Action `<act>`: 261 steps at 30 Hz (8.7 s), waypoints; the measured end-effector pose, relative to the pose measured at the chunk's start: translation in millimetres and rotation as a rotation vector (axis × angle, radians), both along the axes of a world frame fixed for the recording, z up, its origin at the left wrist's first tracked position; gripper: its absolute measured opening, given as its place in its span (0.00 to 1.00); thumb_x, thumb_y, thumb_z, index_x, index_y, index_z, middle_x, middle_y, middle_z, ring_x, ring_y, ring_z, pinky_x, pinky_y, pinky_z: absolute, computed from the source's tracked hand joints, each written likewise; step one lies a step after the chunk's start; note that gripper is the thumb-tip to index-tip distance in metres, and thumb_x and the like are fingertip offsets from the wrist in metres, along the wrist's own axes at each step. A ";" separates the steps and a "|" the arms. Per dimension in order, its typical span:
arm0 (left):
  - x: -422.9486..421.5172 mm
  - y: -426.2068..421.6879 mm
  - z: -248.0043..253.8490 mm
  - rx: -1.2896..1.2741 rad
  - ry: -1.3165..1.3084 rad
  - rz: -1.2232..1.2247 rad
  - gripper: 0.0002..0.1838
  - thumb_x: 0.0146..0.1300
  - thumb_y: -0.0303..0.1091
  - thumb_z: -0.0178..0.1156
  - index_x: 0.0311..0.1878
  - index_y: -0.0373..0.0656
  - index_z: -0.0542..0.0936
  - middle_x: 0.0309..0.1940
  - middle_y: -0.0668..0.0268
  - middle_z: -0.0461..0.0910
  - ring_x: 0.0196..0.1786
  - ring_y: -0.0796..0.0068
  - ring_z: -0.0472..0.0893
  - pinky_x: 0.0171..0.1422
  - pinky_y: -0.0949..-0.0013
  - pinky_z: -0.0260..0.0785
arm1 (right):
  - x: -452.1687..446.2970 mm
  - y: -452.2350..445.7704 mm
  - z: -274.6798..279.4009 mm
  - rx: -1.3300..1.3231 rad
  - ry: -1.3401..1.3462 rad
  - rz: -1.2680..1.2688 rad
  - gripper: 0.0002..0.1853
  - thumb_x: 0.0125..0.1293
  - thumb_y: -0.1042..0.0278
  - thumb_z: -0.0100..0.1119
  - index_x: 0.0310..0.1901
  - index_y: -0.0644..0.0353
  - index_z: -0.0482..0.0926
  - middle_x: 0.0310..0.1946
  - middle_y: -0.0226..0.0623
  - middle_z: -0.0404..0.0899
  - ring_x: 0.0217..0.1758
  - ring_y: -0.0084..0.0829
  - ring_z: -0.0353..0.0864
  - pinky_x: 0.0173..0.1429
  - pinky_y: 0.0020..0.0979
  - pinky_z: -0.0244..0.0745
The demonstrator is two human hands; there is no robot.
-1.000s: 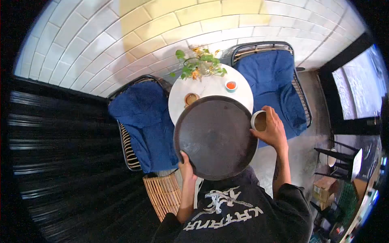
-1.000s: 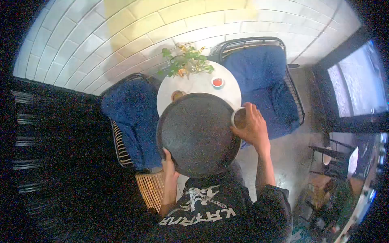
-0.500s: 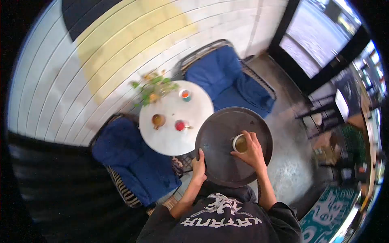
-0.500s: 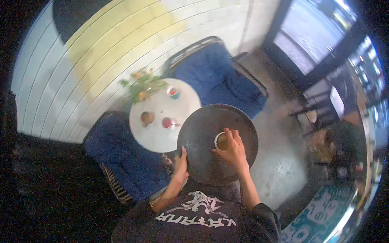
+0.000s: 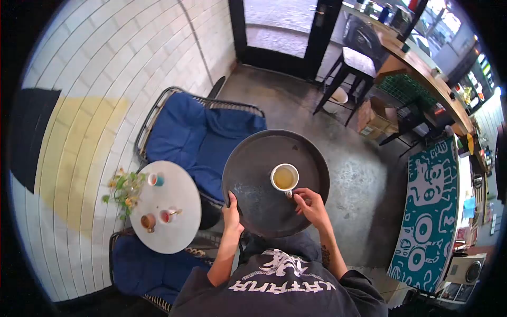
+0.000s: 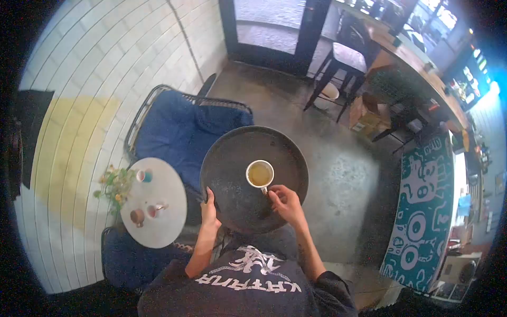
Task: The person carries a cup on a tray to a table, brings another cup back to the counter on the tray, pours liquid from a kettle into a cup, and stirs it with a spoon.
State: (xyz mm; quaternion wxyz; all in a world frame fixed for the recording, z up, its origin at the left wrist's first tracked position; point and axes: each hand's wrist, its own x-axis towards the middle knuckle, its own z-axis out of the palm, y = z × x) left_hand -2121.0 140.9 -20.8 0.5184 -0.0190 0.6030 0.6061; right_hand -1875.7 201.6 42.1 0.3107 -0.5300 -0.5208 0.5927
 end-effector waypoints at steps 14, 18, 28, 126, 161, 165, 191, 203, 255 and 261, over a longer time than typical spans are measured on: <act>193.0 181.6 -13.7 0.176 -0.040 -0.180 0.35 0.73 0.55 0.56 0.67 0.32 0.67 0.61 0.52 0.75 0.61 0.56 0.78 0.62 0.51 0.75 | 172.7 145.9 -19.4 -0.304 0.390 -0.057 0.23 0.80 0.51 0.46 0.48 0.68 0.78 0.39 0.37 0.77 0.34 0.26 0.81 0.36 0.29 0.81; 224.5 235.2 -15.2 0.047 0.055 -0.192 0.35 0.73 0.55 0.56 0.64 0.29 0.69 0.59 0.52 0.76 0.58 0.58 0.80 0.60 0.54 0.76 | 200.5 191.1 -41.7 -0.275 0.446 -0.159 0.21 0.80 0.51 0.46 0.38 0.62 0.75 0.32 0.32 0.76 0.32 0.24 0.79 0.36 0.27 0.79; 279.9 432.1 -71.1 -0.090 0.064 -0.254 0.39 0.71 0.58 0.58 0.65 0.25 0.69 0.61 0.50 0.76 0.59 0.61 0.80 0.61 0.58 0.76 | 304.7 358.1 -67.8 -0.276 0.400 -0.346 0.20 0.80 0.52 0.46 0.38 0.61 0.76 0.30 0.30 0.77 0.31 0.24 0.79 0.37 0.28 0.77; 503.2 675.9 -104.2 -0.170 0.169 -1.385 0.49 0.68 0.63 0.58 0.73 0.27 0.56 0.70 0.47 0.66 0.69 0.55 0.70 0.68 0.54 0.69 | 432.1 396.5 -81.3 -0.115 0.030 -0.917 0.15 0.78 0.65 0.47 0.33 0.63 0.76 0.24 0.25 0.74 0.26 0.17 0.72 0.31 0.24 0.69; 1073.5 68.5 59.6 0.121 0.051 -2.730 0.33 0.74 0.57 0.53 0.64 0.32 0.73 0.54 0.54 0.80 0.54 0.62 0.82 0.57 0.57 0.77 | 655.0 -295.6 -12.3 0.097 -0.091 -2.611 0.24 0.79 0.52 0.50 0.60 0.68 0.76 0.54 0.34 0.78 0.60 0.24 0.71 0.68 0.31 0.62; 1146.2 -14.2 69.1 0.201 -0.003 -2.831 0.30 0.75 0.55 0.54 0.55 0.31 0.78 0.44 0.60 0.83 0.45 0.68 0.83 0.50 0.61 0.79 | 679.0 -351.6 -12.5 -0.004 -0.022 -2.772 0.27 0.78 0.49 0.51 0.63 0.68 0.74 0.60 0.39 0.76 0.65 0.30 0.70 0.71 0.33 0.60; 1359.5 -541.7 68.1 0.334 0.345 -2.764 0.25 0.72 0.54 0.60 0.51 0.36 0.80 0.37 0.69 0.78 0.40 0.75 0.76 0.46 0.67 0.71 | 883.2 -871.5 -52.7 -0.185 -0.614 -2.833 0.21 0.80 0.56 0.49 0.53 0.70 0.76 0.43 0.31 0.79 0.47 0.24 0.73 0.57 0.30 0.66; 1541.1 -698.4 -73.8 0.644 0.278 -2.882 0.36 0.70 0.61 0.58 0.58 0.31 0.77 0.56 0.53 0.79 0.58 0.61 0.78 0.56 0.58 0.74 | 1059.9 -1057.4 -19.9 -0.065 -0.492 -2.751 0.24 0.79 0.50 0.47 0.48 0.68 0.77 0.32 0.32 0.75 0.41 0.25 0.72 0.52 0.29 0.68; 2280.0 -639.1 58.7 0.145 0.078 -1.591 0.26 0.75 0.53 0.55 0.49 0.33 0.82 0.39 0.61 0.84 0.39 0.70 0.82 0.44 0.63 0.75 | 2222.7 -1001.9 -13.9 -0.061 -0.202 -1.539 0.23 0.78 0.54 0.51 0.59 0.67 0.76 0.56 0.40 0.79 0.60 0.33 0.75 0.65 0.34 0.67; 2295.4 -573.8 42.4 0.067 0.042 -1.319 0.26 0.75 0.51 0.55 0.49 0.32 0.81 0.40 0.59 0.85 0.38 0.70 0.83 0.44 0.64 0.76 | 2292.7 -879.9 -9.3 -0.006 -0.102 -1.339 0.18 0.77 0.60 0.53 0.57 0.67 0.76 0.53 0.37 0.80 0.56 0.29 0.76 0.61 0.33 0.70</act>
